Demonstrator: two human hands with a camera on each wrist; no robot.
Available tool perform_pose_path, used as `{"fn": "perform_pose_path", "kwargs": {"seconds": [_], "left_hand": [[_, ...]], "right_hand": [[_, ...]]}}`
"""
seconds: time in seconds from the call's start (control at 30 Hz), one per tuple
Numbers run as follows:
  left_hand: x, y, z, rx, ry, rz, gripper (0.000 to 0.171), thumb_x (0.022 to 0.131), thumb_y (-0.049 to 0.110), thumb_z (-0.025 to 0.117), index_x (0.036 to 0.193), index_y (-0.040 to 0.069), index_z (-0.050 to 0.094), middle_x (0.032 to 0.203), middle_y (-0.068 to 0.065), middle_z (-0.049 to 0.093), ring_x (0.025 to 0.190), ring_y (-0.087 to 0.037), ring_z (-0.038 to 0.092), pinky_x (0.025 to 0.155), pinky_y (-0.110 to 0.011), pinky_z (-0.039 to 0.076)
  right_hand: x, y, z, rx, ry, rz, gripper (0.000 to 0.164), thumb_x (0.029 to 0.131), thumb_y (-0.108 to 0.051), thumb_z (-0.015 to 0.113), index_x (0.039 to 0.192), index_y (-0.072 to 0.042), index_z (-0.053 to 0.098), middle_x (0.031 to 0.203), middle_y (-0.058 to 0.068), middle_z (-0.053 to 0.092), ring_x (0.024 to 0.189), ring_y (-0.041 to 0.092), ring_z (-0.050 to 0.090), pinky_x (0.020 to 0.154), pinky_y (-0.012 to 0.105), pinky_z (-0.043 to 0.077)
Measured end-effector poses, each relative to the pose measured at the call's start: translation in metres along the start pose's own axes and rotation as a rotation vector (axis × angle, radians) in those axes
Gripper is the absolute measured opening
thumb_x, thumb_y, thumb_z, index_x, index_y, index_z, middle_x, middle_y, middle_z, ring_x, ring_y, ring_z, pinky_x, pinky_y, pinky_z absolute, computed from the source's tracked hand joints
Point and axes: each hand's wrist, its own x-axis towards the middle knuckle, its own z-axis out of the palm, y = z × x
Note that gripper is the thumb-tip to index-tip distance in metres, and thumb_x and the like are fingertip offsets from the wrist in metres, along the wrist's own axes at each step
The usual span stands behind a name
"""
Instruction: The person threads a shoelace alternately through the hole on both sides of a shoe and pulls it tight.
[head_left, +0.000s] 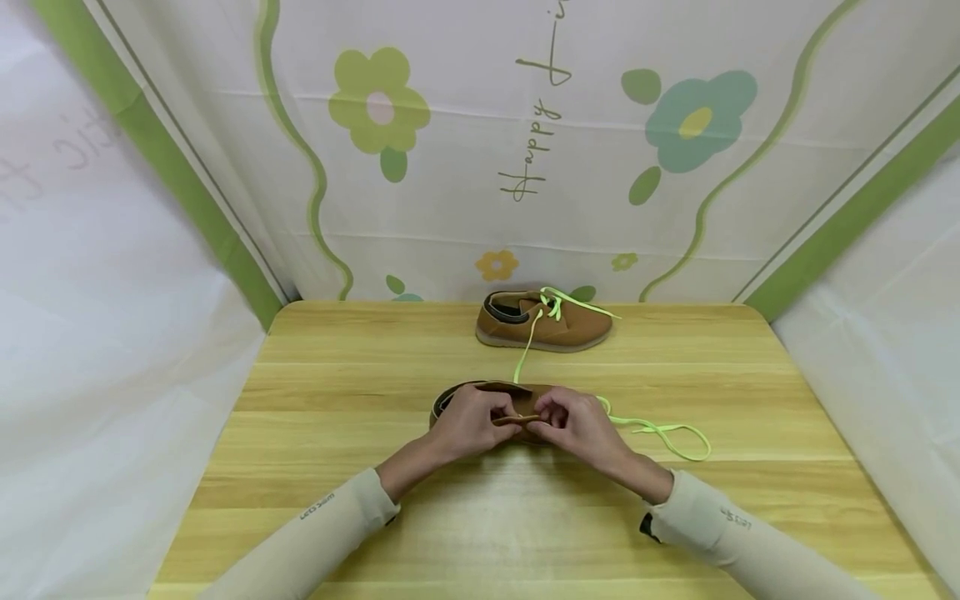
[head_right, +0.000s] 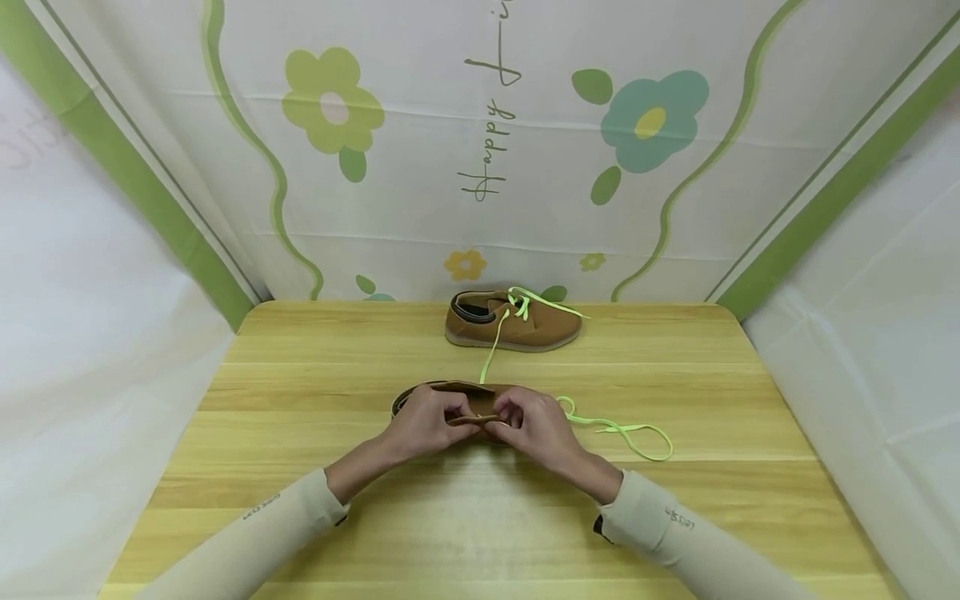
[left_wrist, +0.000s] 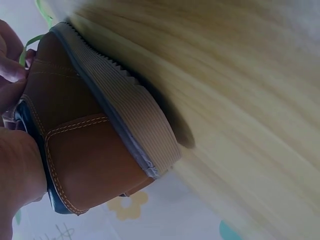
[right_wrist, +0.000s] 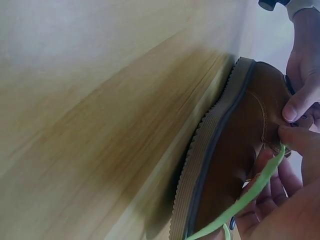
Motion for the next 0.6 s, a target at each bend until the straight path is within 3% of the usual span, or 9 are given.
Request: {"fn": "perform_pose_path", "kwargs": {"seconds": [0.13, 0.33, 0.6], "left_hand": [[-0.0013, 0.0, 0.0, -0.014, 0.017, 0.051, 0.017, 0.083, 0.009, 0.091, 0.077, 0.017, 0.078, 0.074, 0.01, 0.076, 0.064, 0.007, 0.054, 0.065, -0.013, 0.046], [-0.0019, 0.0007, 0.0002, -0.029, 0.021, 0.068, 0.016, 0.083, 0.004, 0.089, 0.078, 0.016, 0.08, 0.076, 0.008, 0.077, 0.063, 0.008, 0.054, 0.061, -0.01, 0.043], [-0.001, 0.0021, 0.0002, -0.006, 0.045, 0.059, 0.015, 0.082, 0.005, 0.09, 0.079, 0.015, 0.08, 0.077, 0.006, 0.078, 0.067, 0.004, 0.062, 0.064, -0.012, 0.048]], "right_hand": [[-0.0005, -0.0004, -0.0004, -0.008, -0.028, -0.027, 0.015, 0.084, -0.006, 0.09, 0.092, -0.015, 0.08, 0.083, -0.007, 0.069, 0.07, 0.0, 0.058, 0.058, 0.022, 0.051], [0.0004, -0.0024, -0.0002, 0.025, -0.049, 0.0, 0.014, 0.084, -0.003, 0.088, 0.091, -0.013, 0.082, 0.086, -0.006, 0.071, 0.072, 0.0, 0.059, 0.06, 0.022, 0.053], [0.0035, -0.0053, -0.0012, 0.165, -0.126, 0.203, 0.01, 0.088, -0.007, 0.086, 0.096, -0.013, 0.082, 0.089, -0.004, 0.071, 0.076, 0.006, 0.062, 0.066, 0.023, 0.053]]}}
